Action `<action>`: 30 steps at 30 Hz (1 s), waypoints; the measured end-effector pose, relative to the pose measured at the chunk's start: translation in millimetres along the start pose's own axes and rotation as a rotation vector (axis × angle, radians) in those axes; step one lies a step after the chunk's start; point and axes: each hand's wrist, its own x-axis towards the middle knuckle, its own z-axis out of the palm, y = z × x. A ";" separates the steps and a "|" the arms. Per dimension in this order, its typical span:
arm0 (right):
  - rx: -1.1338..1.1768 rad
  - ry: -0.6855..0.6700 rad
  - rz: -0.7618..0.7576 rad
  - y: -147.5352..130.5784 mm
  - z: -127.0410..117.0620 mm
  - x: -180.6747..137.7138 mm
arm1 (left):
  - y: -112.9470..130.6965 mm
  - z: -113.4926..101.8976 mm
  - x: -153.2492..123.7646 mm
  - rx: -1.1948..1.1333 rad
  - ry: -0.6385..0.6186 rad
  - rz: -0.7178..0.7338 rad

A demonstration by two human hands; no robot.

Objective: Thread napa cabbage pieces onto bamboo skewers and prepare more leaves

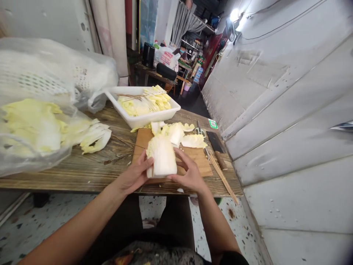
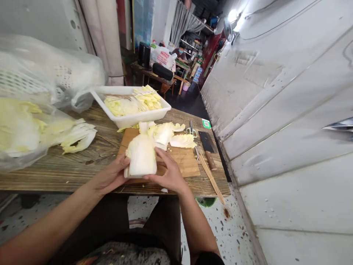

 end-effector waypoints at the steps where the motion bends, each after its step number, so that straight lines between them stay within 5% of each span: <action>1: 0.110 0.018 0.025 4.9 2.5 -2.2 | 4.4 6.6 -1.5 0.063 0.052 0.023; 7: 0.410 0.115 0.083 22.1 33.0 -10.9 | 23.0 39.0 -7.5 0.182 0.201 0.038; 12: 0.404 0.150 0.079 23.8 36.1 -16.2 | 22.4 35.4 -14.0 0.167 0.053 -0.039; 15: 0.401 0.103 0.022 25.1 29.4 -21.0 | 16.2 32.4 -17.6 0.193 0.084 -0.051; 20: 0.154 0.156 -0.004 19.7 20.3 -25.8 | 6.4 34.2 -18.5 0.181 0.186 -0.023; 30: -0.362 0.226 -0.151 8.3 11.6 -34.1 | 2.1 30.9 -11.5 0.198 0.160 -0.010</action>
